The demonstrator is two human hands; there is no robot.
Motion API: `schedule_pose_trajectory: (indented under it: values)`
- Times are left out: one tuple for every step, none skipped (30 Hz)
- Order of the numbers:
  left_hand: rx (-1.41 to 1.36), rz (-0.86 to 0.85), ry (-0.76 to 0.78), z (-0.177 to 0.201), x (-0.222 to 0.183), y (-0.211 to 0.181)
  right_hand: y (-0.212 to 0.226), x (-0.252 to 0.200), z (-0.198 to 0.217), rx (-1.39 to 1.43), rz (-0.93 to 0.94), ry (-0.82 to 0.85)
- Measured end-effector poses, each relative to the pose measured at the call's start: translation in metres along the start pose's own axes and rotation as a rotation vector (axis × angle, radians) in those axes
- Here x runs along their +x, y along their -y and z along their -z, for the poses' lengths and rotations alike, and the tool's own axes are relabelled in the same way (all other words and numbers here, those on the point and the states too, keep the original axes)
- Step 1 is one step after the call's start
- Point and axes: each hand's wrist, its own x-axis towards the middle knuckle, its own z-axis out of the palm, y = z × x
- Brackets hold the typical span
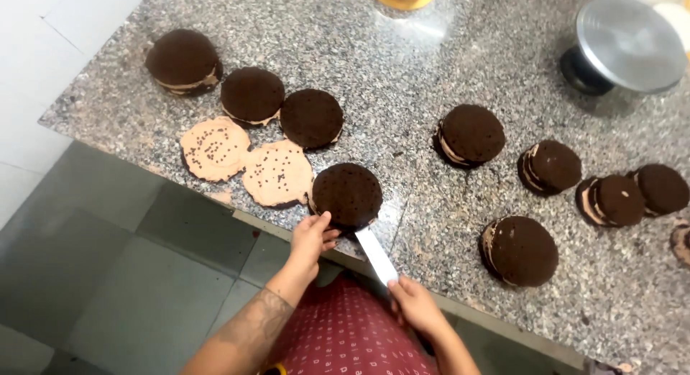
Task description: The person assembles chocolate layer cakes on a granite worktop, using a long spatula to lift frosted cake bases and placing a plain chocolate cake disc on top of each frosted layer, pressing it lightly and arranging the finished sandwich cakes in rows while moving finished ones aside.
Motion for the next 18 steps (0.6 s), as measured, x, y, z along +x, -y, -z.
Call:
schedule_pose_trajectory:
  values:
    - [0.024,0.003,-0.041,-0.003,-0.004,-0.003,-0.01,-0.004,0.01,-0.024,-0.024,0.015]
    - [0.049,0.006,-0.082,-0.007,-0.009,-0.006,-0.021,-0.007,0.02,-0.049,-0.047,0.031]
    - [0.06,0.008,-0.081,-0.007,-0.005,-0.007,-0.028,-0.013,0.025,-0.038,-0.049,0.031]
    - [0.076,-0.005,-0.121,-0.007,-0.001,-0.008,-0.035,-0.018,0.03,-0.033,-0.059,0.06]
    - [0.085,-0.013,-0.167,-0.006,0.0,-0.004,-0.044,-0.026,0.037,-0.035,-0.076,0.094]
    - [0.089,-0.005,-0.174,-0.003,0.003,-0.001,-0.043,-0.039,0.042,-0.032,-0.085,0.099]
    - [0.103,-0.053,-0.189,0.0,0.009,-0.003,-0.039,-0.046,0.046,-0.026,-0.124,0.117]
    - [0.117,-0.1,-0.205,0.003,0.015,-0.006,-0.034,-0.054,0.049,-0.021,-0.162,0.134]
    - [0.128,-0.1,-0.207,0.006,0.017,-0.01,-0.04,-0.055,0.054,-0.011,-0.163,0.138]
    - [0.151,-0.127,-0.216,0.008,0.018,-0.015,-0.046,-0.056,0.059,-0.009,-0.198,0.155]
    - [0.177,-0.151,-0.221,0.01,0.02,-0.019,-0.053,-0.059,0.063,-0.005,-0.233,0.169]
    - [0.189,-0.149,-0.22,0.013,0.018,-0.02,-0.062,-0.059,0.068,0.008,-0.235,0.17]
    - [0.215,-0.154,-0.227,0.014,0.018,-0.022,-0.069,-0.059,0.073,0.011,-0.221,0.183]
    - [0.241,-0.158,-0.233,0.015,0.018,-0.025,-0.077,-0.059,0.077,0.014,-0.207,0.196]
    - [0.25,-0.156,-0.227,0.016,0.019,-0.025,-0.078,-0.06,0.078,0.025,-0.207,0.192]
    - [0.281,-0.167,-0.236,0.019,0.019,-0.025,-0.08,-0.06,0.078,0.055,-0.19,0.186]
    - [0.307,-0.175,-0.245,0.021,0.019,-0.024,-0.082,-0.061,0.08,0.081,-0.174,0.18]
    - [0.312,-0.173,-0.241,0.019,0.008,-0.026,-0.081,-0.066,0.078,0.087,-0.176,0.176]
